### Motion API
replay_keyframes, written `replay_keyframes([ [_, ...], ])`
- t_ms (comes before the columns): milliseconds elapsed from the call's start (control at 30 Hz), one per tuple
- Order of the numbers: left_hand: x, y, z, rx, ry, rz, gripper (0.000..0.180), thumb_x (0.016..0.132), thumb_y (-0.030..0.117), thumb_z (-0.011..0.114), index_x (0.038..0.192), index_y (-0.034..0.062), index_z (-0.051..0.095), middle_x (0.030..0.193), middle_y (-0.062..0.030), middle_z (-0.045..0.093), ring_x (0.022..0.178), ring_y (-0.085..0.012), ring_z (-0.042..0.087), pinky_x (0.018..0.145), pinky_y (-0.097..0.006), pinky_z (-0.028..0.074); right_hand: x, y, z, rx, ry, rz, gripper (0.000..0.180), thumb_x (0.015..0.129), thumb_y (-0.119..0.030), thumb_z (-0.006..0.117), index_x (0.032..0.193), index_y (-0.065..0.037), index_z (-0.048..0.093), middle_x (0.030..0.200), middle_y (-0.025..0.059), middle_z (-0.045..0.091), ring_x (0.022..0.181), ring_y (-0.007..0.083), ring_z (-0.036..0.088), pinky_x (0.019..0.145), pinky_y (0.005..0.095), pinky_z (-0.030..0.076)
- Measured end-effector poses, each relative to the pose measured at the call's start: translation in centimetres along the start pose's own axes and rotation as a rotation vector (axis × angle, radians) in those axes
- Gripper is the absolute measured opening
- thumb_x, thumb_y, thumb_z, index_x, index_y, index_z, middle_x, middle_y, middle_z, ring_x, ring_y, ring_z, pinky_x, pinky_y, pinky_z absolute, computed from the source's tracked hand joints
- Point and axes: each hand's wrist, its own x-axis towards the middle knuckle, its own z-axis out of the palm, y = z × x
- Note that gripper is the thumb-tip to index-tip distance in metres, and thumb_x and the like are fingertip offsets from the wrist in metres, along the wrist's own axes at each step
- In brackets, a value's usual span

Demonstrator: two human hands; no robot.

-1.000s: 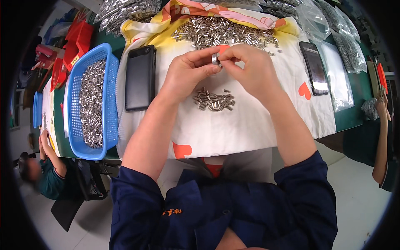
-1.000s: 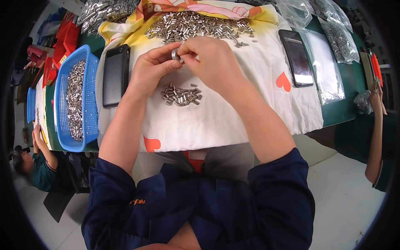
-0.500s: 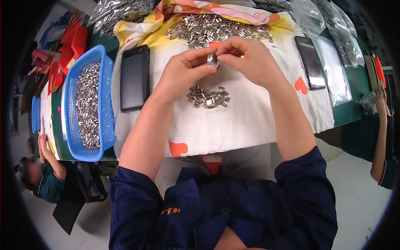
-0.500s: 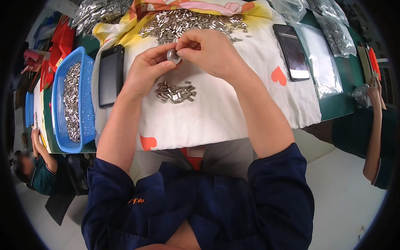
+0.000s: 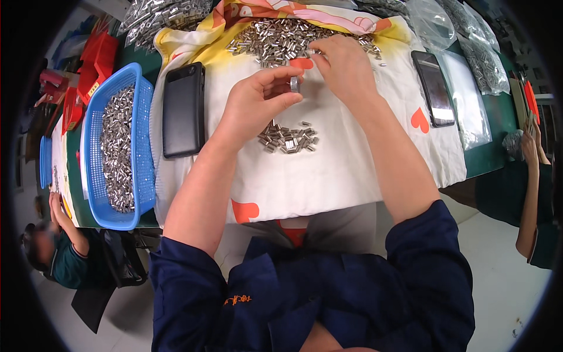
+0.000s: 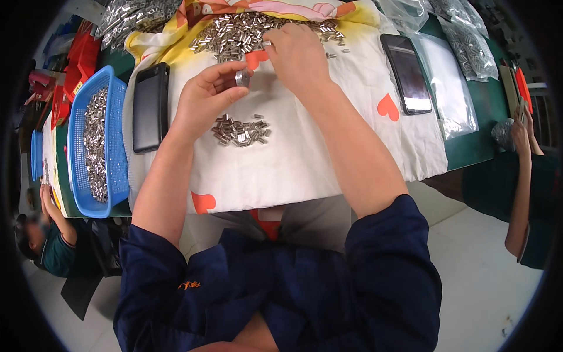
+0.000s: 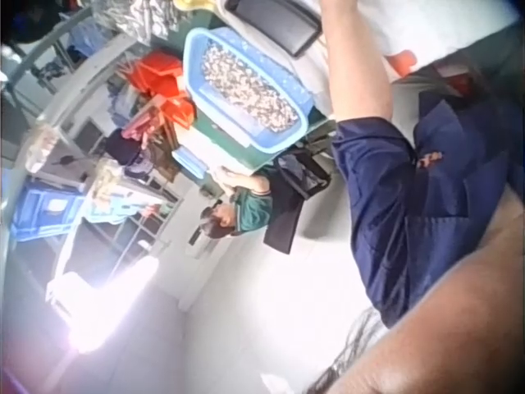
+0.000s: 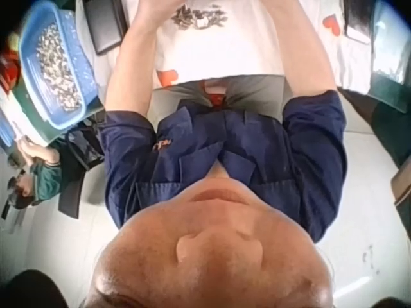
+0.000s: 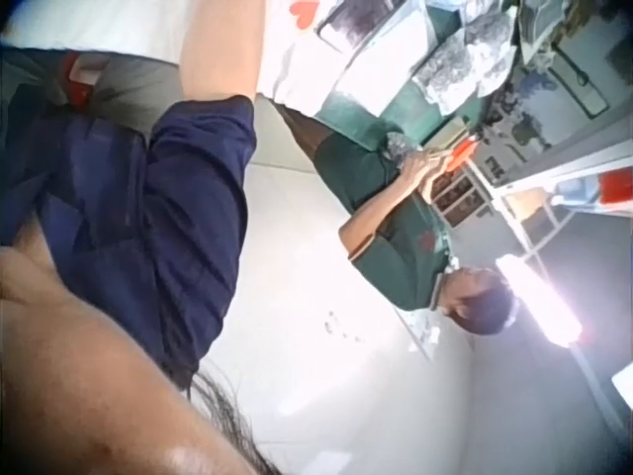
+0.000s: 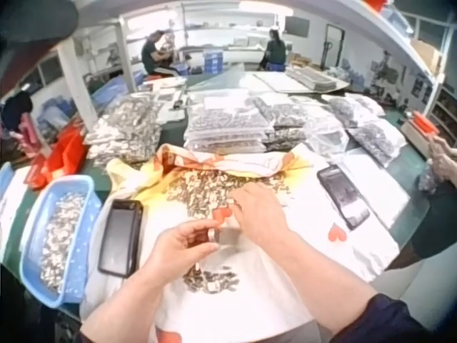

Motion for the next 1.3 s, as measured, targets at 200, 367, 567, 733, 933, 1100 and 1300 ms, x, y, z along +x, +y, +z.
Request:
replay_keyframes([
  [200, 0.0, -0.1, -0.1, -0.004, 0.010, 0.005, 0.033, 0.073, -0.002, 0.062, 0.106, 0.0030, 0.056, 0.091, -0.0027, 0.060, 0.082, -0.0084, 0.056, 0.075, -0.021, 0.046, -0.1, -0.8, 0.4, -0.057, -0.063, 0.025, 0.010, 0.068, -0.012, 0.060, 0.077, -0.006, 0.061, 0.076, 0.0099, 0.057, 0.076, 0.0266, 0.054, 0.071, 0.0359, 0.043],
  [367, 0.3, 0.0, -0.3, -0.096, 0.076, 0.007, 0.032, 0.074, -0.001, 0.062, 0.105, 0.0024, 0.055, 0.093, -0.0047, 0.060, 0.082, -0.0097, 0.057, 0.074, -0.022, 0.046, -0.6, -1.5, -1.2, -0.068, -0.119, -0.014, 0.008, 0.065, -0.010, 0.061, 0.072, -0.006, 0.060, 0.073, 0.0101, 0.057, 0.074, 0.0265, 0.054, 0.067, 0.0357, 0.043],
  [567, 0.2, 0.3, -0.8, -0.232, 0.047, -0.011, 0.035, 0.074, -0.001, 0.062, 0.108, 0.0001, 0.054, 0.094, -0.0065, 0.060, 0.082, -0.0098, 0.057, 0.073, -0.022, 0.047, -0.2, -3.0, -3.1, 0.878, -0.284, 0.399, 0.010, 0.069, -0.007, 0.057, 0.077, -0.002, 0.060, 0.068, 0.0042, 0.058, 0.064, 0.0119, 0.054, 0.060, 0.0245, 0.044],
  [733, 0.2, 0.2, -1.0, -0.206, 0.014, -0.043, 0.038, 0.074, 0.000, 0.062, 0.111, 0.0010, 0.054, 0.093, -0.0059, 0.060, 0.080, -0.0090, 0.056, 0.072, -0.021, 0.046, -0.1, -3.3, -3.3, 0.973, -0.308, 0.391, 0.012, 0.070, -0.009, 0.058, 0.079, -0.002, 0.060, 0.069, 0.0023, 0.059, 0.064, 0.0098, 0.054, 0.061, 0.0232, 0.044],
  [933, 0.2, 0.4, -0.8, -0.073, 0.053, -0.052, 0.037, 0.074, 0.000, 0.062, 0.110, 0.0011, 0.055, 0.091, -0.0052, 0.060, 0.079, -0.0073, 0.055, 0.072, -0.020, 0.046, -0.5, -4.7, -3.2, 0.516, -0.142, 0.147, 0.012, 0.071, -0.009, 0.059, 0.079, -0.001, 0.059, 0.072, 0.0079, 0.060, 0.064, 0.0161, 0.056, 0.061, 0.0264, 0.046],
  [1100, 0.1, 0.4, -0.9, -0.171, 0.000, -0.062, 0.038, 0.073, 0.001, 0.064, 0.110, 0.0013, 0.055, 0.091, -0.0040, 0.060, 0.081, -0.0079, 0.056, 0.072, -0.020, 0.046, 0.0, -3.7, -4.2, 0.745, -0.272, 0.277, 0.013, 0.071, -0.011, 0.060, 0.080, -0.001, 0.059, 0.070, 0.0050, 0.060, 0.064, 0.0132, 0.056, 0.061, 0.0252, 0.045],
  [1300, -0.6, 0.9, -0.6, -0.051, -0.117, -0.101, 0.034, 0.073, 0.001, 0.064, 0.106, 0.0015, 0.057, 0.087, -0.0017, 0.061, 0.081, -0.0072, 0.056, 0.073, -0.020, 0.046, 0.5, -0.9, -4.1, 0.687, -0.222, 0.349, 0.014, 0.072, -0.011, 0.060, 0.081, -0.001, 0.060, 0.071, 0.0051, 0.060, 0.064, 0.0129, 0.056, 0.061, 0.0255, 0.045],
])
